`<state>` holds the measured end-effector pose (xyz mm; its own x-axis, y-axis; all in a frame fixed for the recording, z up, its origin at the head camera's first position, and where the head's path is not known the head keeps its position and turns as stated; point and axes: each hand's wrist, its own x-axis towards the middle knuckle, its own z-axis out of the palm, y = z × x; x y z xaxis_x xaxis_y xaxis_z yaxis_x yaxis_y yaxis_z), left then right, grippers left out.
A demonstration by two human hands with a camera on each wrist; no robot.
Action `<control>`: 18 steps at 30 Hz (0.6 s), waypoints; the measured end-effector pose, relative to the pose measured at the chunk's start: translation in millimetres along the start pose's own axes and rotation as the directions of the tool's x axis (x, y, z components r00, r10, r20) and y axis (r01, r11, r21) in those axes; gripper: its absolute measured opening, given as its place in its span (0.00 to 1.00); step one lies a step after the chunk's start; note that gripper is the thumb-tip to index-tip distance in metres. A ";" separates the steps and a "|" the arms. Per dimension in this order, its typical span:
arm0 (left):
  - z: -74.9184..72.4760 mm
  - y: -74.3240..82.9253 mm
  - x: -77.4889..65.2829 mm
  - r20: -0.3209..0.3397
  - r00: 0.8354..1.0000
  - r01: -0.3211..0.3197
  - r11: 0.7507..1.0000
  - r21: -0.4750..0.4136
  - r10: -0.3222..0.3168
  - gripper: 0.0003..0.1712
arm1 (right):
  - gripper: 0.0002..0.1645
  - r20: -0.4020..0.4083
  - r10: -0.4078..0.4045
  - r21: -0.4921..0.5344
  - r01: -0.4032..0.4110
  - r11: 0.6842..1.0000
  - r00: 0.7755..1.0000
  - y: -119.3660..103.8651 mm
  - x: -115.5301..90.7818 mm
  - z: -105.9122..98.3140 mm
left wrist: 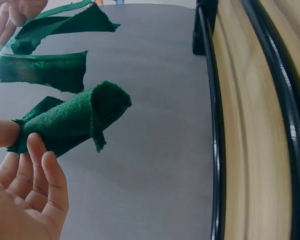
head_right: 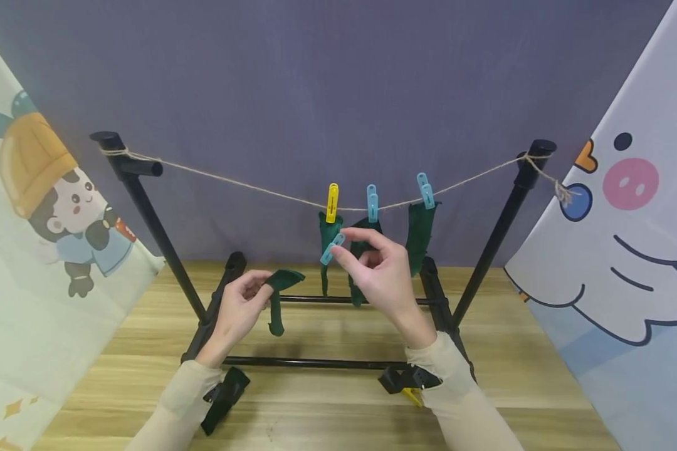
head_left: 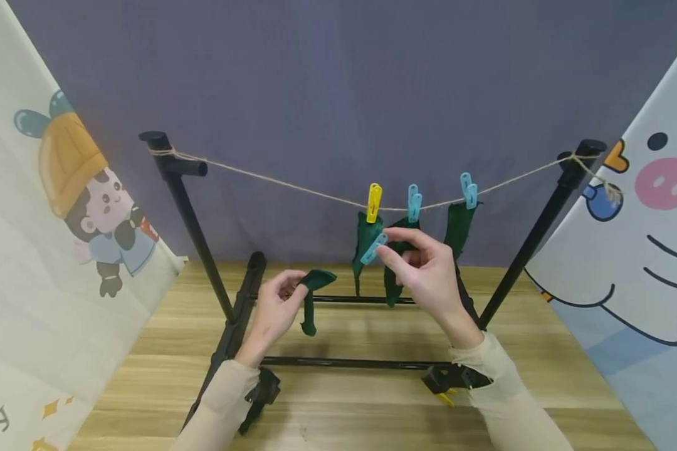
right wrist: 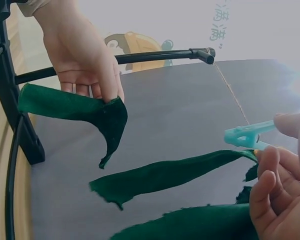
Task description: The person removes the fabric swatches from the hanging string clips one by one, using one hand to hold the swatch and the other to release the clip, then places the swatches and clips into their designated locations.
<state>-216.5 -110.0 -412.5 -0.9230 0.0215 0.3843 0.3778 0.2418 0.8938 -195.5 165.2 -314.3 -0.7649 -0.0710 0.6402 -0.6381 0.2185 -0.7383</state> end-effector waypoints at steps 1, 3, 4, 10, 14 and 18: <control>-0.3 -1.1 -1.3 -0.001 1.000 0.006 1.000 -0.004 -0.006 0.10 | 0.17 -0.001 0.006 -0.001 -0.006 1.000 1.000 1.3 -2.7 -0.2; -0.9 -2.8 -3.8 -0.006 1.000 0.014 1.000 -0.007 -0.014 0.10 | 0.17 -0.005 0.016 -0.006 -0.016 1.000 1.000 4.6 -7.7 -0.9; -1.2 -3.3 -5.1 -0.007 1.000 0.015 1.000 -0.009 -0.015 0.11 | 0.17 -0.009 0.020 -0.008 -0.020 1.000 1.000 6.6 -9.9 -1.2; -5.1 -9.6 -13.1 -0.016 1.000 0.013 1.000 0.000 -0.013 0.11 | 0.17 -0.027 0.040 -0.004 -0.040 0.999 0.999 16.4 -22.0 -4.3; -9.0 -16.2 -19.2 -0.015 1.000 0.027 1.000 0.012 -0.026 0.12 | 0.16 -0.019 0.066 0.006 -0.066 0.998 0.998 22.1 -31.0 -6.5; -12.0 -21.1 -23.5 -0.020 0.999 0.037 0.999 0.015 -0.037 0.11 | 0.15 -0.017 0.099 0.016 -0.098 0.995 0.995 26.9 -39.8 -9.1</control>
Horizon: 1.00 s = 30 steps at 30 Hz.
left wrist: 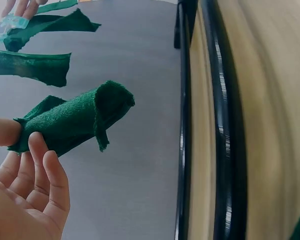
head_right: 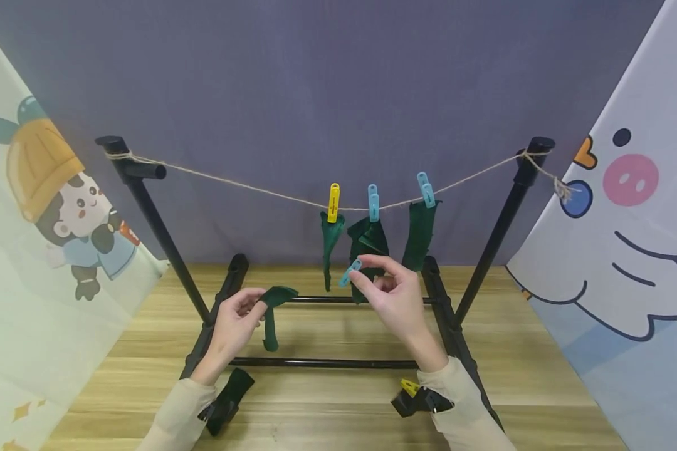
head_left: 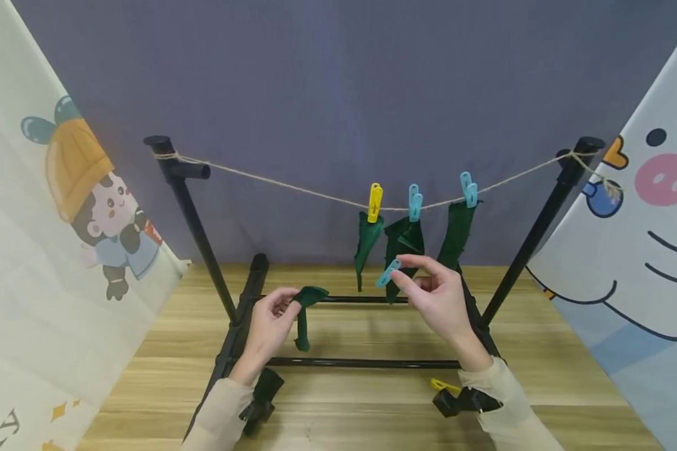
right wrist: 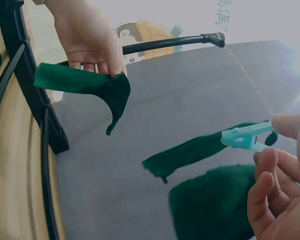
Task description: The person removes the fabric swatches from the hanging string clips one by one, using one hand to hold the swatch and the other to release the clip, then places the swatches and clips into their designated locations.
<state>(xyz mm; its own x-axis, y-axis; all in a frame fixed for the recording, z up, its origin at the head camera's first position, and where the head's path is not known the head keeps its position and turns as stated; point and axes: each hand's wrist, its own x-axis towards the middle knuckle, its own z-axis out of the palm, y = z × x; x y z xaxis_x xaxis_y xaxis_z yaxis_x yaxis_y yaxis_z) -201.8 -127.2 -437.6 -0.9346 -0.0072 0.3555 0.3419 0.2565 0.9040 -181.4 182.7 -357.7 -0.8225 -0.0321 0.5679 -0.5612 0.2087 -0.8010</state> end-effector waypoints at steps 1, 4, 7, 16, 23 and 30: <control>0.1 -0.9 -0.6 -0.003 1.000 0.000 1.000 0.002 0.000 0.11 | 0.15 -0.002 0.009 0.001 -0.009 1.000 1.000 1.4 -2.0 -1.3; -1.3 -3.4 -2.7 -0.008 1.000 0.001 1.000 0.019 -0.001 0.11 | 0.14 -0.004 0.045 -0.002 -0.045 0.999 0.999 6.3 -8.4 -5.5; -4.0 -5.0 -5.4 -0.005 1.000 0.014 0.999 0.040 -0.014 0.11 | 0.14 -0.009 0.079 -0.003 -0.079 0.997 0.997 11.9 -15.8 -9.8; -11.2 -10.2 -14.4 -0.011 0.999 0.047 0.996 0.076 -0.046 0.12 | 0.14 -0.058 0.104 0.001 -0.104 0.995 0.993 24.8 -33.1 -18.3; -14.6 -13.5 -18.1 0.010 0.998 0.062 0.993 0.101 -0.064 0.11 | 0.13 -0.086 0.110 0.024 -0.108 0.994 0.990 34.2 -45.1 -22.5; -20.8 -16.7 -21.8 0.015 0.996 0.084 0.989 0.122 -0.087 0.11 | 0.14 -0.129 0.109 0.027 -0.106 0.994 0.986 43.9 -61.0 -29.5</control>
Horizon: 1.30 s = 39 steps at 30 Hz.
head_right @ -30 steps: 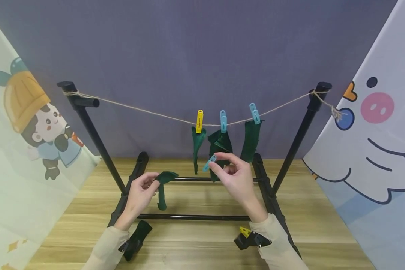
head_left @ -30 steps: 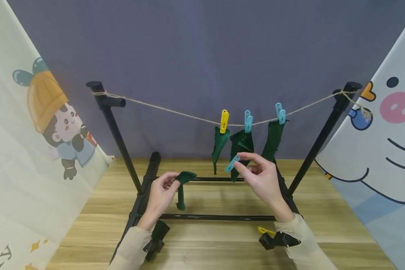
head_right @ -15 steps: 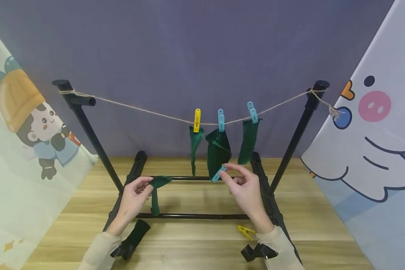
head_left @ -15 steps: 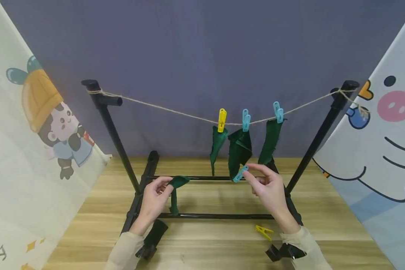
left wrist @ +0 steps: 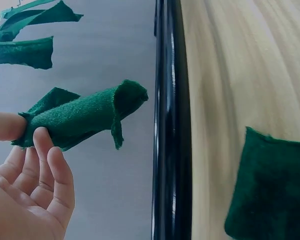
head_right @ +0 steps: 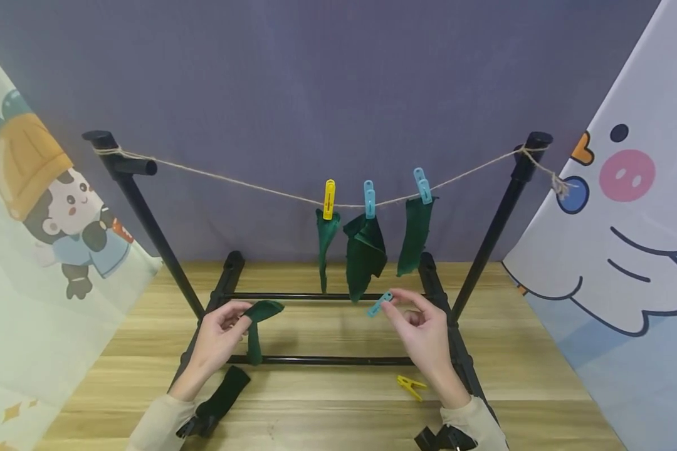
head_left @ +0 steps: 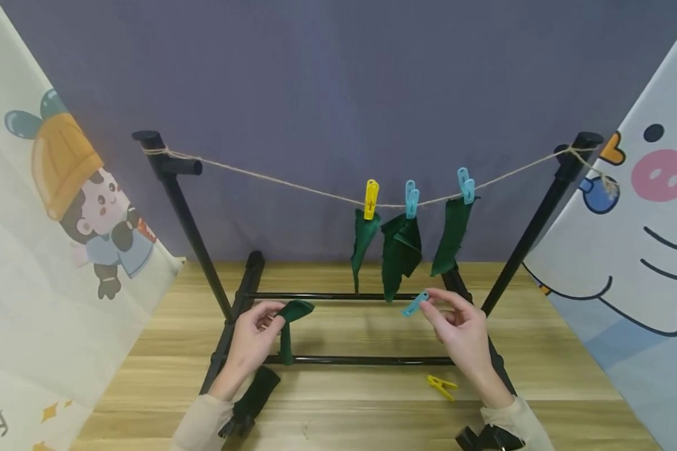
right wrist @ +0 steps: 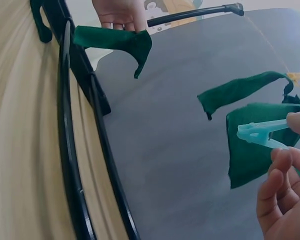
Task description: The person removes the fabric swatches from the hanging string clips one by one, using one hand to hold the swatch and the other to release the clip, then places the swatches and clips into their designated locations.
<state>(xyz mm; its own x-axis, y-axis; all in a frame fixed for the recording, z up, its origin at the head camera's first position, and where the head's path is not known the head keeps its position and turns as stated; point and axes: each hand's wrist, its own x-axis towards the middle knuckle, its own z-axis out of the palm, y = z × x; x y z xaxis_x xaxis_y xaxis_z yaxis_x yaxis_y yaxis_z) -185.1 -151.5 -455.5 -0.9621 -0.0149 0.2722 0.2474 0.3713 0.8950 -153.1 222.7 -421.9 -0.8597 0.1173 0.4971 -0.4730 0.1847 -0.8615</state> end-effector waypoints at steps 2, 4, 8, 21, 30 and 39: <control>-1.0 -0.7 -1.7 0.001 1.000 -0.005 1.000 0.008 0.005 0.11 | 0.14 -0.015 0.009 0.005 -0.009 1.000 1.000 3.1 -3.3 -2.6; -1.9 -2.5 -4.0 0.000 1.000 0.004 1.000 0.014 -0.004 0.12 | 0.15 -0.018 0.023 0.004 -0.023 1.000 1.000 6.4 -6.5 -4.2; -3.6 -4.9 -9.4 0.004 1.000 0.024 0.999 0.031 -0.024 0.12 | 0.14 0.004 0.064 -0.025 -0.064 0.998 0.998 13.1 -13.0 -7.3; -17.0 -14.4 -19.0 0.061 0.996 0.053 0.996 0.072 -0.058 0.12 | 0.14 0.000 0.158 -0.115 -0.157 0.981 0.987 30.0 -30.7 -22.1; -36.8 -21.1 -29.2 0.126 0.991 0.046 0.996 0.074 -0.055 0.10 | 0.14 0.018 0.189 -0.116 -0.186 0.976 0.982 38.8 -40.6 -29.7; -58.2 -23.8 -30.0 0.311 0.949 0.005 0.987 0.163 -0.057 0.09 | 0.13 0.063 0.245 -0.145 -0.234 0.961 0.968 44.3 -47.2 -34.5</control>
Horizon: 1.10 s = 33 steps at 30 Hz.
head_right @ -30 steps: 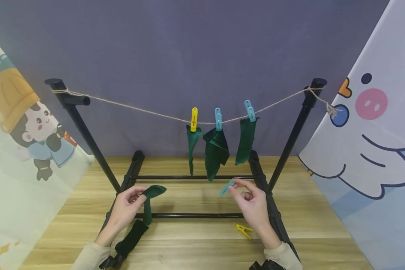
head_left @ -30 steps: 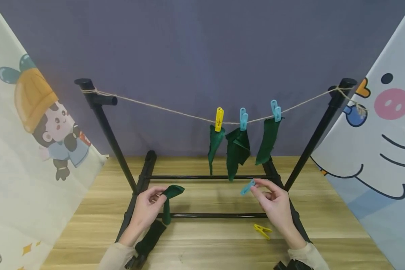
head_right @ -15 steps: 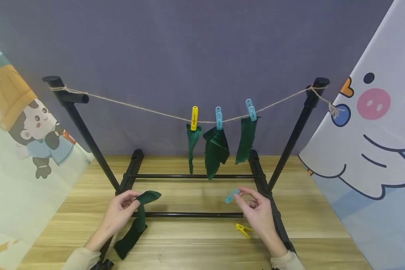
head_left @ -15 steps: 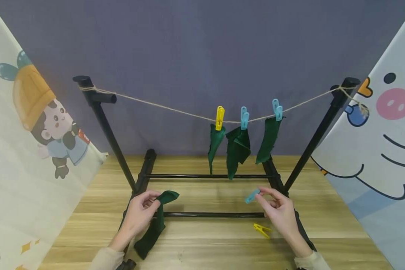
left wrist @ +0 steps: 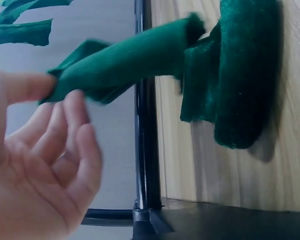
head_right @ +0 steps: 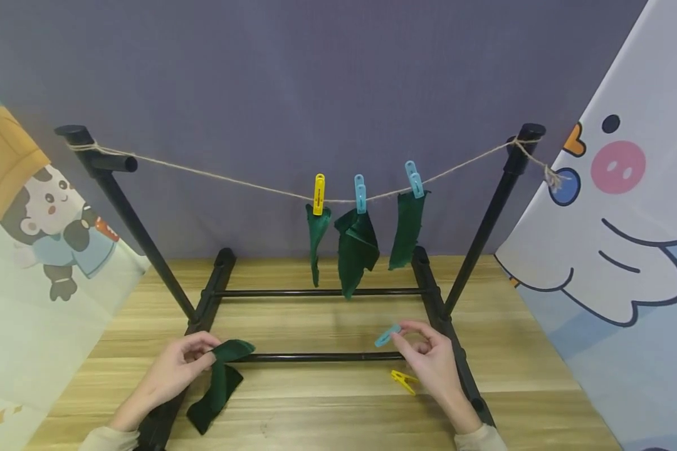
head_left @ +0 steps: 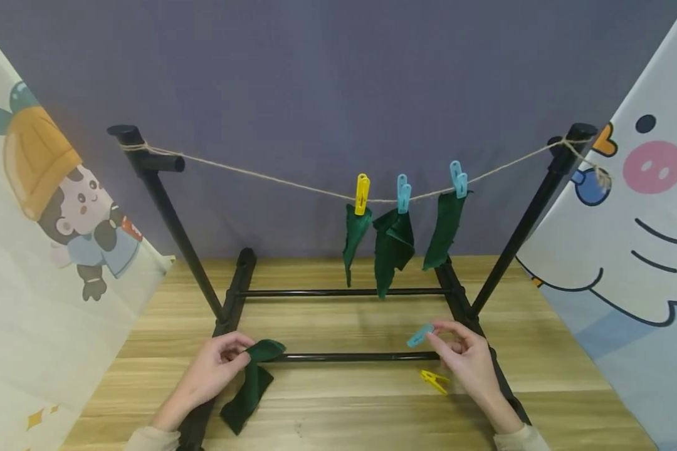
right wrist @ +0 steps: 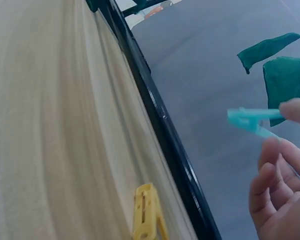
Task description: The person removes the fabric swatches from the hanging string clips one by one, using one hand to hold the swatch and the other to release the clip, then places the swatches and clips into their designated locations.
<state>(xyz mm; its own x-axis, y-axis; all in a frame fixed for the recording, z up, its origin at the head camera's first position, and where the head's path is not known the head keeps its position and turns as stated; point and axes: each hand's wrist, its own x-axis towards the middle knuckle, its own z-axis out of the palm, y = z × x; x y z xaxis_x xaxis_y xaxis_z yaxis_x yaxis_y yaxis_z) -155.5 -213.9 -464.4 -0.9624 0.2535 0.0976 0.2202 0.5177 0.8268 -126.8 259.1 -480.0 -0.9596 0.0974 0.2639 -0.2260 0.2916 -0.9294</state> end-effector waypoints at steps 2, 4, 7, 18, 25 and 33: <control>0.1 -0.7 -0.8 0.068 0.998 0.008 0.998 0.056 -0.012 0.09 | 0.12 0.041 0.013 -0.015 -0.013 1.000 0.999 3.1 -2.7 -1.4; 1.4 -0.9 -1.5 0.118 0.993 0.004 0.994 0.110 -0.018 0.09 | 0.11 0.078 0.025 -0.042 -0.022 0.999 0.997 5.5 -4.6 -2.2; 3.6 -1.2 -2.5 0.164 0.986 -0.012 0.985 0.171 -0.017 0.09 | 0.11 0.102 0.038 -0.086 -0.029 0.996 0.994 7.5 -6.0 -2.0; 3.3 -6.2 -8.5 0.303 0.952 -0.050 0.963 0.264 -0.033 0.07 | 0.15 0.263 0.081 -0.195 -0.029 0.980 0.961 18.8 -13.7 -1.7; 6.8 -10.1 -10.2 0.319 0.941 -0.006 0.939 0.344 -0.111 0.09 | 0.14 0.420 0.093 -0.320 0.052 0.946 0.903 25.5 -18.1 -3.8; 7.0 -6.6 -10.0 0.340 0.928 0.018 0.933 0.360 -0.150 0.15 | 0.15 0.410 0.126 -0.484 0.098 0.870 0.903 24.6 -16.1 -9.8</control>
<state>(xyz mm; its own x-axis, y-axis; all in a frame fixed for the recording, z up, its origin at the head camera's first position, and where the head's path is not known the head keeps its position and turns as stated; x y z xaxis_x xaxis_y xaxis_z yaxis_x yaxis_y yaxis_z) -146.2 -214.2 -474.7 -0.8725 0.4356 -0.2215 0.2450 0.7820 0.5732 -115.3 274.0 -504.6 -0.9640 -0.2654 0.0154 -0.2097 0.7235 -0.6577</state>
